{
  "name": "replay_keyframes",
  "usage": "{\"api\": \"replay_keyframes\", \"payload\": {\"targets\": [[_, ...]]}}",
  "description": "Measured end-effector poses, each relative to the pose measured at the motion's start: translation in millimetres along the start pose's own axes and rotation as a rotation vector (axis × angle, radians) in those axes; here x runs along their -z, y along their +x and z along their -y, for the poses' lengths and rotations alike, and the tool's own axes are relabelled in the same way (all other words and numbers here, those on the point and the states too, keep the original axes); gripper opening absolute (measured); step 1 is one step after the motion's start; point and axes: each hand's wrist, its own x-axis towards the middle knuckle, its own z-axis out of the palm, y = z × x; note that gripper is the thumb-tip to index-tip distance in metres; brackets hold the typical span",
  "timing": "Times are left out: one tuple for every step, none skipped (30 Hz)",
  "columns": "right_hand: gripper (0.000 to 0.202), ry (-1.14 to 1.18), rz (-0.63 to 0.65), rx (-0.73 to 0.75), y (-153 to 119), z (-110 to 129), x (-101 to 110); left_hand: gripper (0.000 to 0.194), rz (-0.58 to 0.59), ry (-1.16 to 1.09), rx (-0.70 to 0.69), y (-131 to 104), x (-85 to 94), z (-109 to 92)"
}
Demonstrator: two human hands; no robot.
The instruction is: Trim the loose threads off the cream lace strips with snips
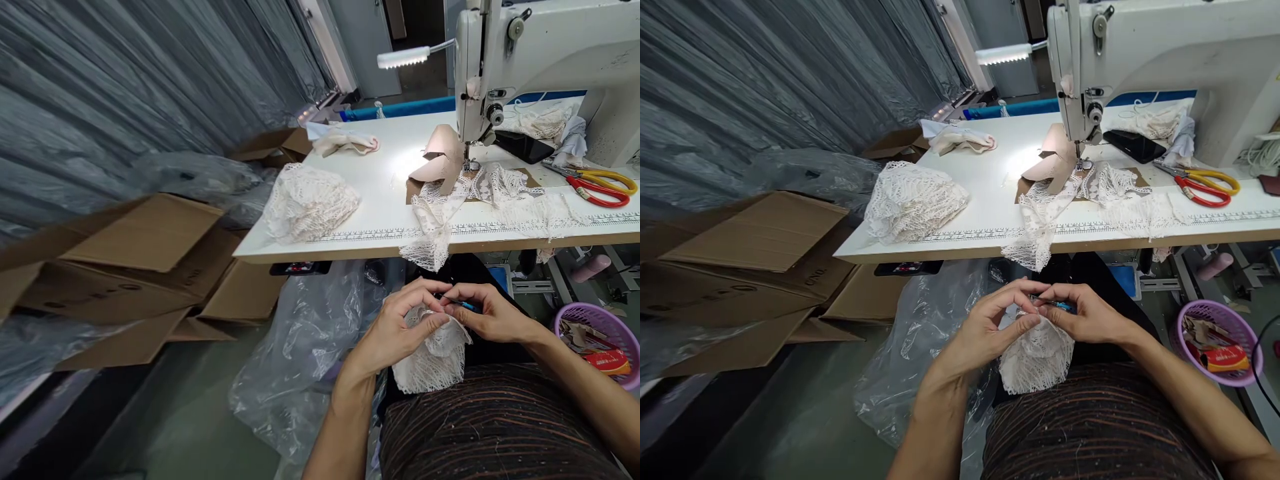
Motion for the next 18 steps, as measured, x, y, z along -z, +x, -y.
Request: {"api": "replay_keyframes", "payload": {"targets": [[0.014,-0.01,-0.02,0.003,-1,1,-1,0.011,0.007,-0.039,0.025,0,-0.9,2],[0.013,-0.021,-0.041,0.006,-2,1,-1,0.012,0.002,-0.072,0.051,0,-1.8,5],[0.011,-0.031,-0.057,0.013,-3,1,-2,0.014,-0.007,-0.099,0.081,0,-2.7,7],[0.009,-0.04,-0.067,0.023,-4,1,-2,0.015,-0.017,-0.121,0.114,-1,-3.4,8],[0.008,-0.049,-0.072,0.034,-5,1,-2,0.016,-0.022,-0.139,0.144,-2,-3.8,9],[0.007,-0.061,-0.068,0.037,-7,1,-2,0.017,-0.027,-0.155,0.171,-3,-4.1,10],[0.006,-0.076,-0.057,0.03,-8,0,-2,0.018,-0.032,-0.171,0.192,-4,-4.2,11],[0.006,-0.095,-0.045,0.015,-9,0,-2,0.019,-0.039,-0.192,0.21,-5,-4.2,12],[0.007,-0.119,-0.035,-0.003,-10,-1,-2,0.02,-0.049,-0.214,0.224,-5,-4.2,12],[0.01,-0.144,-0.031,-0.018,-11,-1,-2,0.021,-0.061,-0.237,0.236,-6,-4.2,13],[0.013,-0.164,-0.032,-0.03,-12,-2,-2,0.023,-0.07,-0.259,0.246,-6,-4.2,13],[0.016,-0.173,-0.039,-0.037,-12,-3,-2,0.023,-0.079,-0.281,0.251,-6,-4.2,14],[0.017,-0.168,-0.051,-0.042,-12,-4,-3,0.023,-0.087,-0.305,0.252,-6,-4.1,14],[0.017,-0.149,-0.064,-0.052,-12,-5,-3,0.023,-0.096,-0.329,0.25,-6,-3.8,14],[0.018,-0.119,-0.076,-0.066,-12,-5,-4,0.023,-0.106,-0.355,0.245,-7,-3.4,14],[0.019,-0.086,-0.089,-0.084,-11,-6,-4,0.023,-0.114,-0.38,0.24,-7,-2.8,14],[0.02,-0.058,-0.103,-0.1,-11,-7,-4,0.022,-0.12,-0.405,0.238,-8,-2.1,14],[0.021,-0.037,-0.119,-0.109,-10,-7,-4,0.022,-0.125,-0.427,0.236,-8,-1.3,14]]}}
